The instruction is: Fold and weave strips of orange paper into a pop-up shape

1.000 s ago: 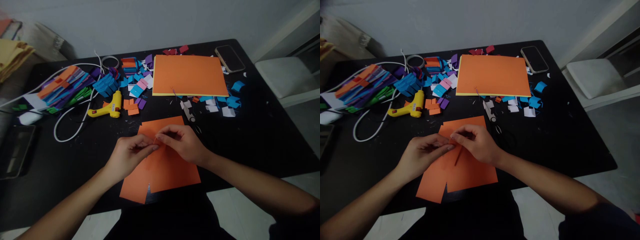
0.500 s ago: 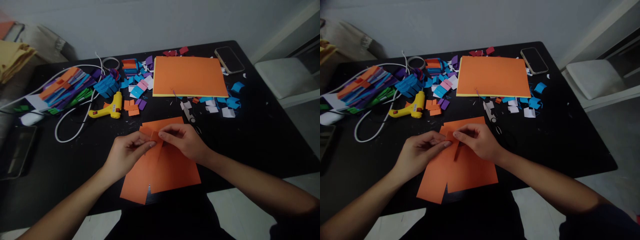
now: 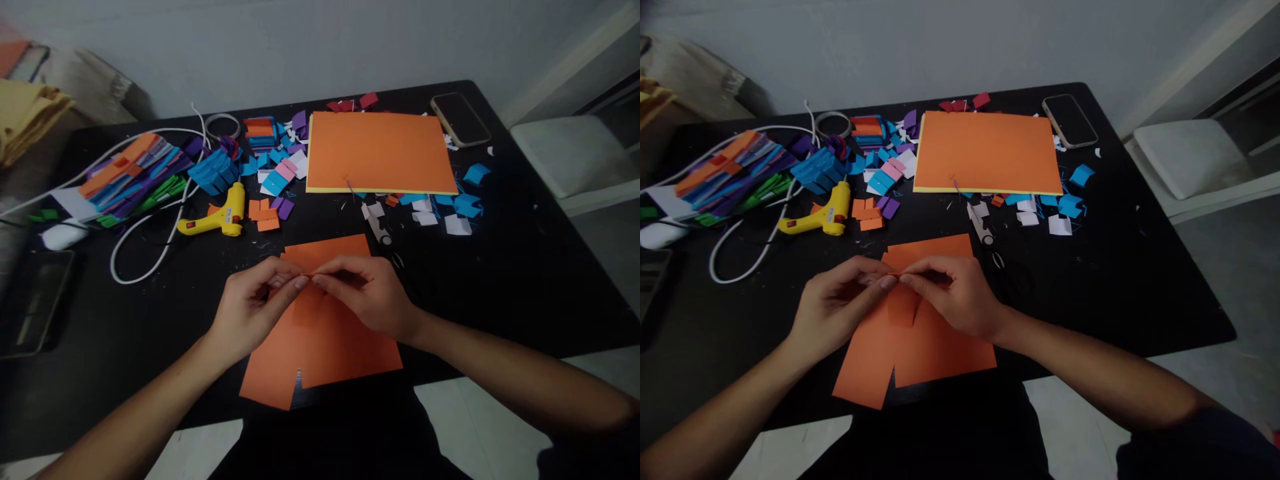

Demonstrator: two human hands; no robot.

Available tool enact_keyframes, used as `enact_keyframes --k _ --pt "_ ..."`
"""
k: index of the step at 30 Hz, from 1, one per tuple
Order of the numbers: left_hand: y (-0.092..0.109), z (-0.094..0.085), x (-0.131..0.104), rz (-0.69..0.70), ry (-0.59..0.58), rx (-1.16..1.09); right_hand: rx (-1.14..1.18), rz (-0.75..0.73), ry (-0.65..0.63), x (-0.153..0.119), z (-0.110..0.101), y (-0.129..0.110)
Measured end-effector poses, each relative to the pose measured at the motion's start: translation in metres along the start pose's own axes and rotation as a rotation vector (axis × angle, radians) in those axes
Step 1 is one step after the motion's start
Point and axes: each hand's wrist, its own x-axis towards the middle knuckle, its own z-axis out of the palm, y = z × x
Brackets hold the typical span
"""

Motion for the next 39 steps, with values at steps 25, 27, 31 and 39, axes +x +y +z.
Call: enact_keyframes --k 25,27,31,39 --pt "-0.0034 -0.0005 -0.0034 -0.051 0.055 -0.012 0.086 0.052 0.043 -0.0002 0.0003 0.0023" --pt "-0.0039 -0.0002 -0.0034 -0.047 0.056 -0.014 0.084 0.061 0.037 -0.0003 0.0005 0.0017" --pt "-0.0034 0.0011 -0.0026 -0.02 0.049 -0.016 0.1 0.064 0.019 -0.0003 0.0012 -0.0007" --pt "-0.0005 0.0012 -0.0038 0.014 0.06 0.018 0.107 0.057 0.002 0.0015 -0.0012 -0.0023"
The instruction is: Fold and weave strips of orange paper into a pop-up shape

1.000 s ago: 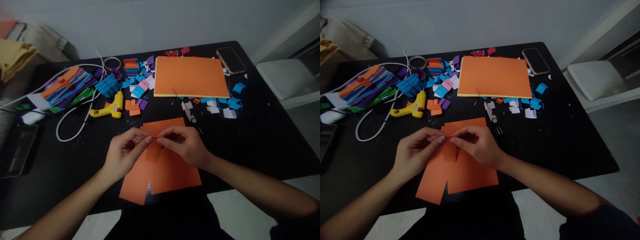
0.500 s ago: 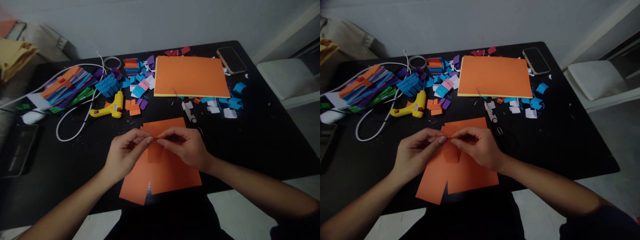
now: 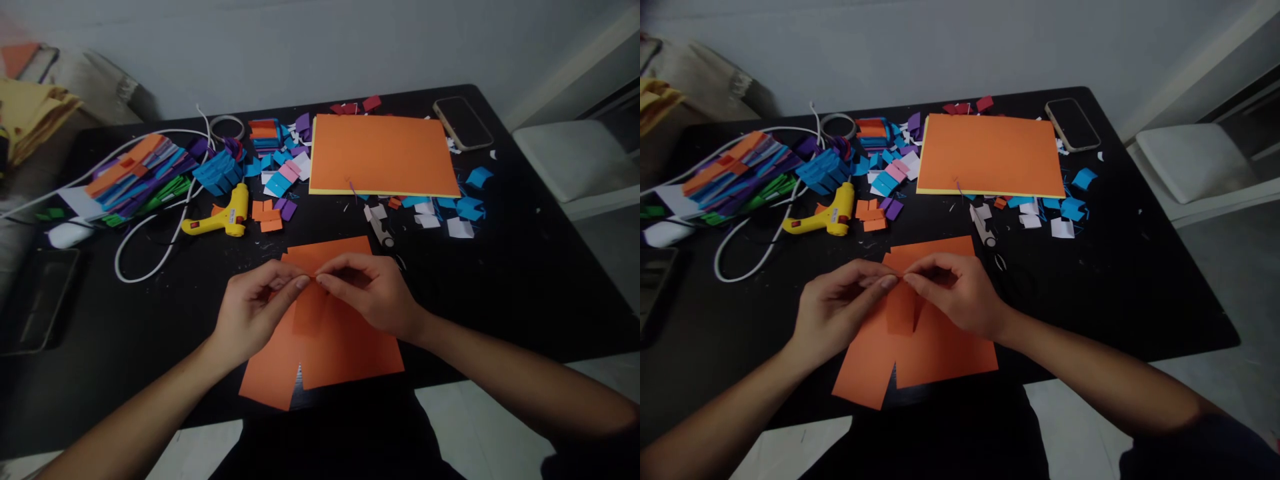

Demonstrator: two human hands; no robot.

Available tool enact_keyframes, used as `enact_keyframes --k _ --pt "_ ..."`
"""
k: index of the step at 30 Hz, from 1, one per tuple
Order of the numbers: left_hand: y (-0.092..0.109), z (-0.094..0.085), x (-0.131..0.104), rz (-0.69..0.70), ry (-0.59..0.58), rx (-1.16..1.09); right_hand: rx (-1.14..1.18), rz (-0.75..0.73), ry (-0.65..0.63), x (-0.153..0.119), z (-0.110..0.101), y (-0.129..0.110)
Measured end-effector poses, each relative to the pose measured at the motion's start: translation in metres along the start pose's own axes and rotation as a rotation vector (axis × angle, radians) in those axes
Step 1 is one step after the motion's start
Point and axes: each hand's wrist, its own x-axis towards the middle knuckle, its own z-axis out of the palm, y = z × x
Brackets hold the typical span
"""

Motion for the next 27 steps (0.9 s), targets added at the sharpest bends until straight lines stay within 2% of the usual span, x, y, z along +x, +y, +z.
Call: enact_keyframes --k 8,13,18,27 --pt "-0.0054 0.0001 -0.0002 -0.054 0.02 -0.05 0.07 0.032 0.013 0.0022 0.0 0.0002" --pt "-0.0061 0.0003 0.0016 -0.075 0.024 -0.083 0.132 0.078 -0.024 0.0041 -0.0009 0.0027" --pt "-0.0043 -0.0004 0.0027 -0.09 0.021 -0.122 0.111 0.055 -0.027 0.0038 -0.0011 -0.0007" --pt "-0.0036 -0.0018 0.0066 -0.142 -0.04 -0.226 0.138 0.091 -0.052 0.0054 -0.002 0.0031"
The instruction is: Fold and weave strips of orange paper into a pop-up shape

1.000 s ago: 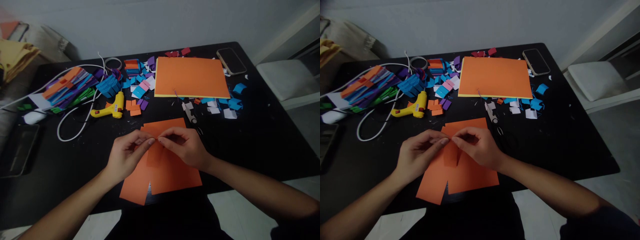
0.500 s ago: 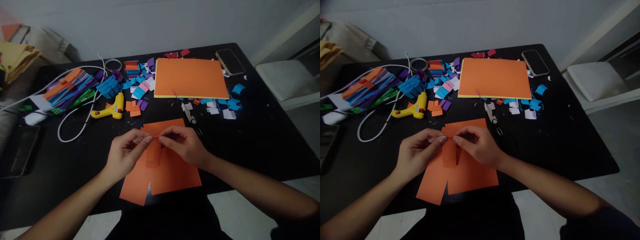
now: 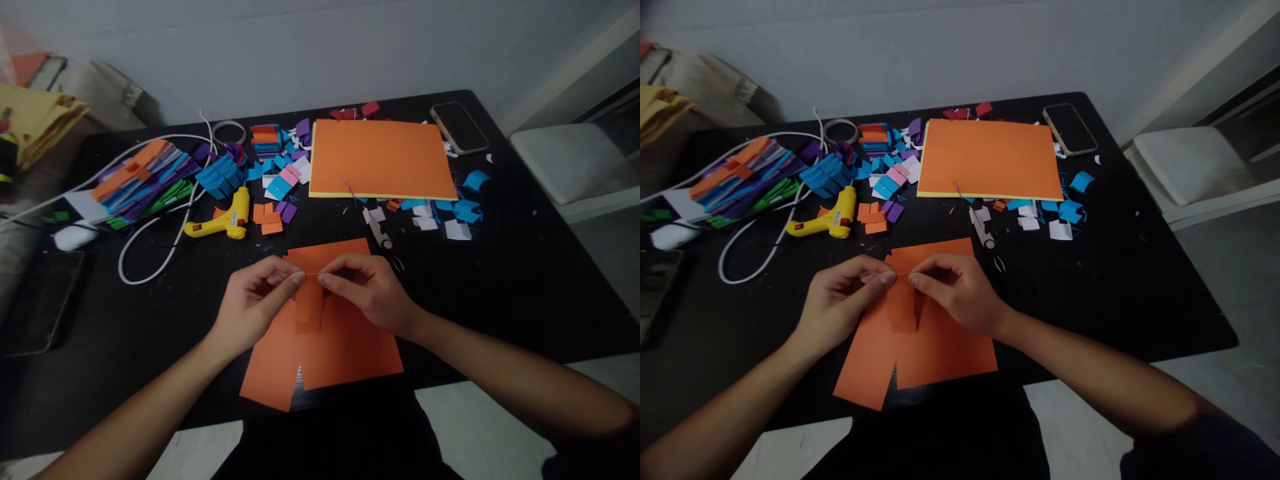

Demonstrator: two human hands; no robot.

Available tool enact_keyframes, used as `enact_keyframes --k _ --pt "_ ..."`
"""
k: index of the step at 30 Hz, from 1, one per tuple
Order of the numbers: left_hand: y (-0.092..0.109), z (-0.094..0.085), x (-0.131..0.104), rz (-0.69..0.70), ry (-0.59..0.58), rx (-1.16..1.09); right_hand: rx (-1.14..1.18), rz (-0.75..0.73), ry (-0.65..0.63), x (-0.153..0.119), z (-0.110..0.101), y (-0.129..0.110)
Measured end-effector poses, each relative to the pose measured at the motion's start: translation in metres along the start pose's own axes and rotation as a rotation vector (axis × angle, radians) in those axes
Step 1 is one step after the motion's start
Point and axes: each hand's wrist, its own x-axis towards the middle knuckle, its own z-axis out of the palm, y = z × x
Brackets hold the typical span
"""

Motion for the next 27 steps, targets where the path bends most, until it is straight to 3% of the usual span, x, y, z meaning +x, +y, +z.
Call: enact_keyframes --k 6,11,15,20,27 --pt "-0.007 -0.005 0.004 -0.045 -0.019 -0.148 0.159 0.086 -0.091 0.002 -0.002 0.001" --pt "-0.013 -0.006 0.006 -0.145 -0.11 -0.39 0.265 0.189 -0.165 0.003 -0.004 0.002" --pt "-0.011 -0.004 0.006 -0.115 -0.156 -0.4 0.262 0.193 -0.205 0.003 -0.004 0.003" --pt "-0.006 -0.003 0.004 -0.064 -0.102 -0.28 0.232 0.211 -0.141 0.004 -0.004 0.007" --pt "-0.013 -0.006 0.004 -0.152 -0.035 -0.277 0.153 0.104 -0.003 0.006 -0.005 0.011"
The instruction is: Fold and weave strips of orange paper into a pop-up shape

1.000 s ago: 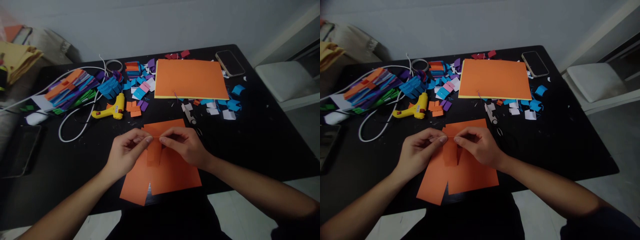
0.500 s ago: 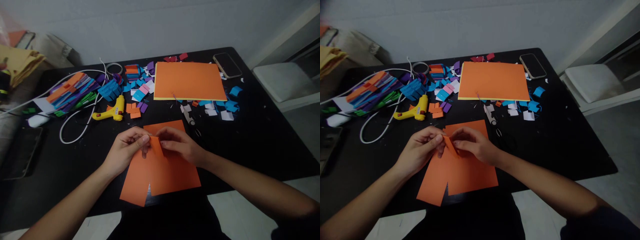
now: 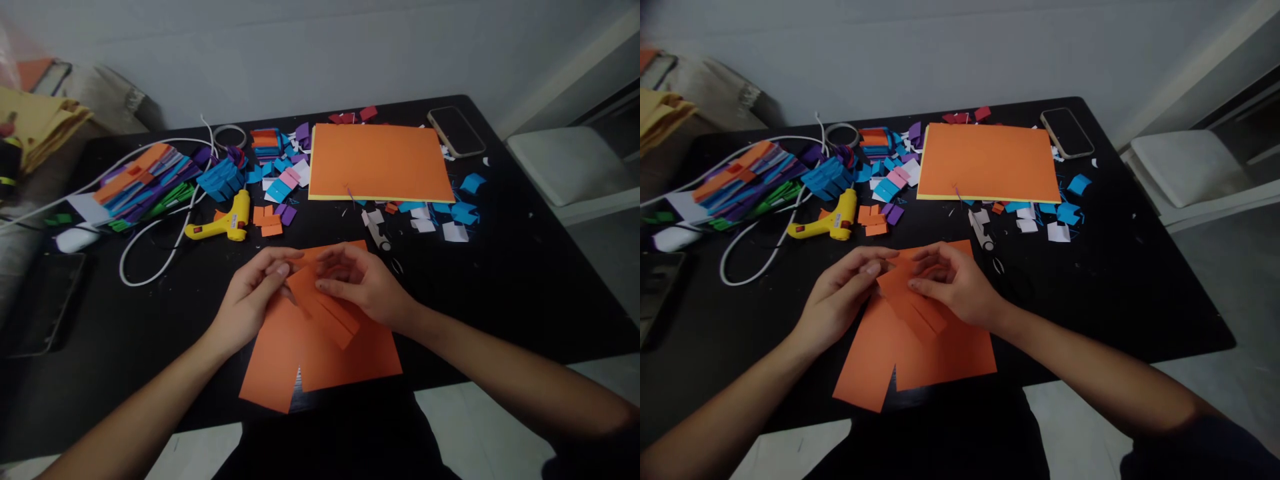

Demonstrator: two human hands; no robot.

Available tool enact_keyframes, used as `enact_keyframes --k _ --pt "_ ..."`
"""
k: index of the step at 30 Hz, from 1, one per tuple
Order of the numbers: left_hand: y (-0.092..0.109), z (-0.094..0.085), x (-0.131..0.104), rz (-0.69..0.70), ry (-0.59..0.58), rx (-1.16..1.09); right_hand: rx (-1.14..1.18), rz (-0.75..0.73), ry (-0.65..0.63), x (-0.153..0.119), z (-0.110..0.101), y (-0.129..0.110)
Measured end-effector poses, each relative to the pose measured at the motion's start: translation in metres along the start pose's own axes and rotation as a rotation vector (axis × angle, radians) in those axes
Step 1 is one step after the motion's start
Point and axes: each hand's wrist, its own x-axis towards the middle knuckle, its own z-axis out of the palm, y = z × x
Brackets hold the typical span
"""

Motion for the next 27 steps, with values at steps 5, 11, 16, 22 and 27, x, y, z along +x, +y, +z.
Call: enact_keyframes --k 5,11,16,22,27 --pt "0.0027 -0.0024 -0.0018 0.067 -0.042 0.048 -0.06 -0.047 0.029 0.0013 -0.0012 -0.0005" --pt "0.0023 -0.0012 -0.0044 0.152 -0.056 0.228 -0.099 -0.02 0.022 -0.0005 -0.0015 -0.0057" --pt "0.0007 -0.0029 -0.0061 0.143 -0.134 0.285 -0.134 -0.045 -0.002 -0.0022 -0.0024 -0.0089" --pt "-0.0006 -0.0016 -0.0049 0.154 -0.066 0.309 -0.149 -0.055 -0.023 -0.0034 -0.0018 -0.0065" --pt "-0.0031 0.0018 -0.0023 0.163 0.031 0.296 -0.289 -0.144 -0.035 -0.0079 0.0035 -0.0022"
